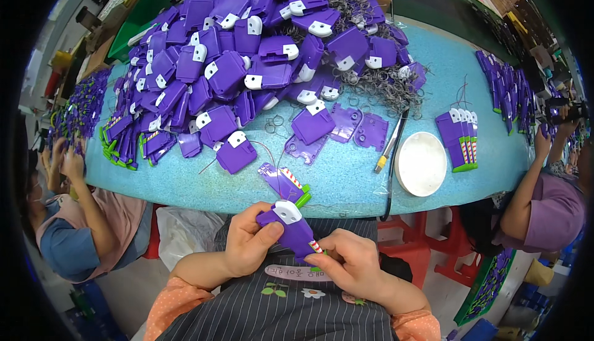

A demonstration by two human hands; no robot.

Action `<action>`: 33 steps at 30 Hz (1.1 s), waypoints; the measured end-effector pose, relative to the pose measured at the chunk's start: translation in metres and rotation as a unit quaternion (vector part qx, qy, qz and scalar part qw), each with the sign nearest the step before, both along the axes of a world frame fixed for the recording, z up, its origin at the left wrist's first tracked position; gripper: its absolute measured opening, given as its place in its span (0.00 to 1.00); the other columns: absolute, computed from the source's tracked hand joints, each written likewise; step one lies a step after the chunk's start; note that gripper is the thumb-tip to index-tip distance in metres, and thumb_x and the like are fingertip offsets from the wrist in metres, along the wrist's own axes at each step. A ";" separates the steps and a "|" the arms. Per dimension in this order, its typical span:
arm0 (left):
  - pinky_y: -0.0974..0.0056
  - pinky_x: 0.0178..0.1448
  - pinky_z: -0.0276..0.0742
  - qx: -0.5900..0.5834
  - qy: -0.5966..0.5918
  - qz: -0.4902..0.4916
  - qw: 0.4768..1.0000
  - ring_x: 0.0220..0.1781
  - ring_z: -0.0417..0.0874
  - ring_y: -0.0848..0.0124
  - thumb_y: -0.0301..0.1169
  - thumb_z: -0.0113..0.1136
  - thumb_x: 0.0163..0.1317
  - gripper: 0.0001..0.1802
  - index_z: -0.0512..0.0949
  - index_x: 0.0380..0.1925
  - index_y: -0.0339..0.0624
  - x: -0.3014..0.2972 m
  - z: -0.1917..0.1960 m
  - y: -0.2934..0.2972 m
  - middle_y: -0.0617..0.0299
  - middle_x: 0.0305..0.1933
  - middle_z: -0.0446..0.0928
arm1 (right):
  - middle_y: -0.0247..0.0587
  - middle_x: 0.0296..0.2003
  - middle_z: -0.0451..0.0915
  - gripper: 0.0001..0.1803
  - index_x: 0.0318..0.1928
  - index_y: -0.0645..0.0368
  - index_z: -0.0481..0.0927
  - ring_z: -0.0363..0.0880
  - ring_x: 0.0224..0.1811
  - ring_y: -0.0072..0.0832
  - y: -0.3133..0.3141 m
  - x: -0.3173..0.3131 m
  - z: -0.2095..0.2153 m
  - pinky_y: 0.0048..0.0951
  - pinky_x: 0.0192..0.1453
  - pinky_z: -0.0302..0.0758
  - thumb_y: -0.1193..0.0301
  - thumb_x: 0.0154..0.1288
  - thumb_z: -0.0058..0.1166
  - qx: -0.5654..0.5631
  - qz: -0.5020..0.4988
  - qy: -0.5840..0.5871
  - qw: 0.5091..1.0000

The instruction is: The person assembles purple plastic components by hand at a workbench. They pick up a purple plastic piece, insert a small white part, and attach a green base, repeating this process for multiple units. The finished items are placed on the table.

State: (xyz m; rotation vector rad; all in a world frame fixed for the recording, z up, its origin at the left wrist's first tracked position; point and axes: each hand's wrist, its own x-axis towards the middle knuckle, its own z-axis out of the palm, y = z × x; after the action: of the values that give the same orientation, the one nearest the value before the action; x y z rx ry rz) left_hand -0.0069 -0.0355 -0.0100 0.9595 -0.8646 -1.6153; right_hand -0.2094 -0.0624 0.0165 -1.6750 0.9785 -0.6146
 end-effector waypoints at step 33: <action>0.72 0.48 0.71 -0.005 0.026 0.076 0.997 0.42 0.74 0.79 0.26 0.53 0.65 0.12 0.69 0.46 0.31 -0.022 -0.009 0.007 0.61 0.42 0.76 | 0.43 0.27 0.74 0.09 0.36 0.65 0.77 0.75 0.26 0.30 -0.014 0.008 -0.006 0.29 0.29 0.69 0.70 0.62 0.55 0.076 0.008 0.004 0.997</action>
State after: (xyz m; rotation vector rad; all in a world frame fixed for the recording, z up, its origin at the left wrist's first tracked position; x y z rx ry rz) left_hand -0.0285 -0.0282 -0.0189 0.9493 -0.7451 -1.4987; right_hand -0.2013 -0.0763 0.0107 -1.5500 0.9921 -0.5106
